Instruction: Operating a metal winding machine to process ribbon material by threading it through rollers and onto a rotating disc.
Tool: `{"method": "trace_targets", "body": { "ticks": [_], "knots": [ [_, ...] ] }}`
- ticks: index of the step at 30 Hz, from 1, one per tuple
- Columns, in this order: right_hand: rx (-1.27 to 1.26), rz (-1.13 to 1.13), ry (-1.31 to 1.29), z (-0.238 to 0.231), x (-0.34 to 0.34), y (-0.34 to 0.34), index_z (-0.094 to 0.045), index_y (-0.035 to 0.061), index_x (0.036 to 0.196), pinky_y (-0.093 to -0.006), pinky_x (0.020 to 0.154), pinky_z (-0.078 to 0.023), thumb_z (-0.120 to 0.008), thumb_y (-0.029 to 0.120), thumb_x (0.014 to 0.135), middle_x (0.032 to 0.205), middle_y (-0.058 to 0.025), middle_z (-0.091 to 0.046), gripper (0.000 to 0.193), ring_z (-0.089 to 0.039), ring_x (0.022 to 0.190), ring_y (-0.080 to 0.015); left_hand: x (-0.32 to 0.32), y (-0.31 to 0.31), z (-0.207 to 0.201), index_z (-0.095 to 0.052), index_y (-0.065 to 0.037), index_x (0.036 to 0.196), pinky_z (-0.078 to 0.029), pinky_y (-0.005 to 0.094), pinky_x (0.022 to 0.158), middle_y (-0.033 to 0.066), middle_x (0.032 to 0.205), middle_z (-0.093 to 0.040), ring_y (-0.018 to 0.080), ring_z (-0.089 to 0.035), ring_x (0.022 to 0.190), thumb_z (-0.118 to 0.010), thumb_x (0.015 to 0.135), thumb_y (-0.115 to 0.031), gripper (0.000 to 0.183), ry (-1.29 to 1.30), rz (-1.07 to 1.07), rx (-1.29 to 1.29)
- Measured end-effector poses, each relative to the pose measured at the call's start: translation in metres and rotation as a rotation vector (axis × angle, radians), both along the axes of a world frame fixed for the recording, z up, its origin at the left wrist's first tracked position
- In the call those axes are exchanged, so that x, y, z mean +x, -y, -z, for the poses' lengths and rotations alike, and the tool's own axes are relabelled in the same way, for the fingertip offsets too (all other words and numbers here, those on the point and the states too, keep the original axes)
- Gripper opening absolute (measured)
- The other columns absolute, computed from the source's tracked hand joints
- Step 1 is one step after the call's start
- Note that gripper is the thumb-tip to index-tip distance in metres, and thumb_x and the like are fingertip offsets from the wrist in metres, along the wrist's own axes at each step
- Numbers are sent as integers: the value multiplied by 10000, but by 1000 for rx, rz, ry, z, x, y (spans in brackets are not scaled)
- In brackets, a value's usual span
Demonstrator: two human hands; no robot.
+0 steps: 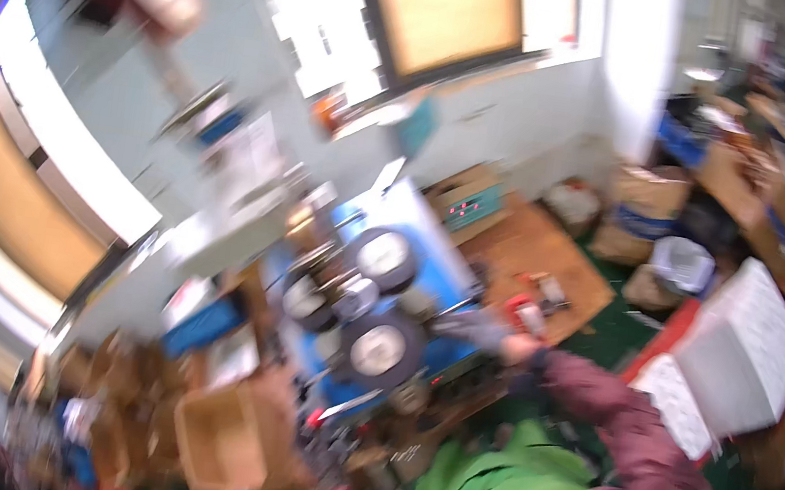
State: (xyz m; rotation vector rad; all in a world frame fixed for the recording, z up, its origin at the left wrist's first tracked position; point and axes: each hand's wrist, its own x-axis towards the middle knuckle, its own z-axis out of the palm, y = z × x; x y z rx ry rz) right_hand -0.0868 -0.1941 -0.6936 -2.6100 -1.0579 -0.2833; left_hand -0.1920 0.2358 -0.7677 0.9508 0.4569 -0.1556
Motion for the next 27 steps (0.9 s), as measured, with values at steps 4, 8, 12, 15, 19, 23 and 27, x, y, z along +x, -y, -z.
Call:
{"method": "trace_targets", "body": {
  "ticks": [4, 8, 12, 15, 19, 23, 27],
  "knots": [
    [469, -175, -411, -16, 86, -169, -538, 104, 1134, -343, 909, -384, -502, 178, 834, 1169, -111, -540, 311, -511, 1048, -269, -13, 34, -132, -556, -70, 1042, -467, 439, 676, 154, 928, -580, 306, -562, 834, -521, 819, -289, 314, 590, 234, 1068],
    [464, 27, -365, -13, 83, -116, -589, 118, 1055, -339, 814, -438, -486, 249, 861, 1066, -131, -598, 255, -573, 932, -282, 32, 133, -172, -566, -56, 1023, -465, 419, 632, 174, 896, -585, 325, -577, 785, -530, 815, -314, 333, 875, 68, 1732],
    [501, 77, -422, -32, 84, -134, -592, 116, 1048, -345, 802, -441, -490, 264, 859, 1046, -133, -603, 262, -577, 916, -285, 53, 162, -209, -528, -45, 1067, -466, 412, 660, 178, 917, -581, 319, -576, 808, -525, 823, -303, 355, 647, -380, 1903],
    [521, 116, -472, -36, 78, -135, -594, 114, 1044, -349, 793, -443, -492, 276, 857, 1031, -135, -607, 267, -579, 905, -288, 63, 179, -226, -499, -37, 1100, -467, 407, 681, 180, 933, -579, 315, -575, 825, -522, 828, -295, 375, 436, -713, 1982],
    [566, 159, -537, -31, 66, -143, -597, 111, 1037, -355, 781, -446, -495, 291, 854, 1011, -137, -612, 276, -583, 889, -292, 70, 197, -245, -461, -26, 1144, -469, 401, 709, 184, 954, -575, 309, -574, 848, -517, 836, -284, 406, 126, -1160, 2046],
    [637, 213, -586, -42, 70, -141, -600, 109, 1031, -360, 769, -449, -499, 307, 852, 991, -139, -617, 285, -586, 873, -295, 77, 218, -261, -423, -15, 1188, -470, 394, 737, 187, 975, -571, 303, -573, 871, -512, 844, -273, 440, -180, -1610, 2029],
    [707, 224, -681, -37, 53, -135, -602, 107, 1025, -366, 757, -452, -502, 322, 849, 970, -141, -622, 295, -590, 857, -299, 77, 224, -261, -385, -4, 1232, -472, 387, 764, 190, 995, -567, 298, -572, 894, -507, 851, -262, 476, -559, -2067, 1955]
  ]
}}
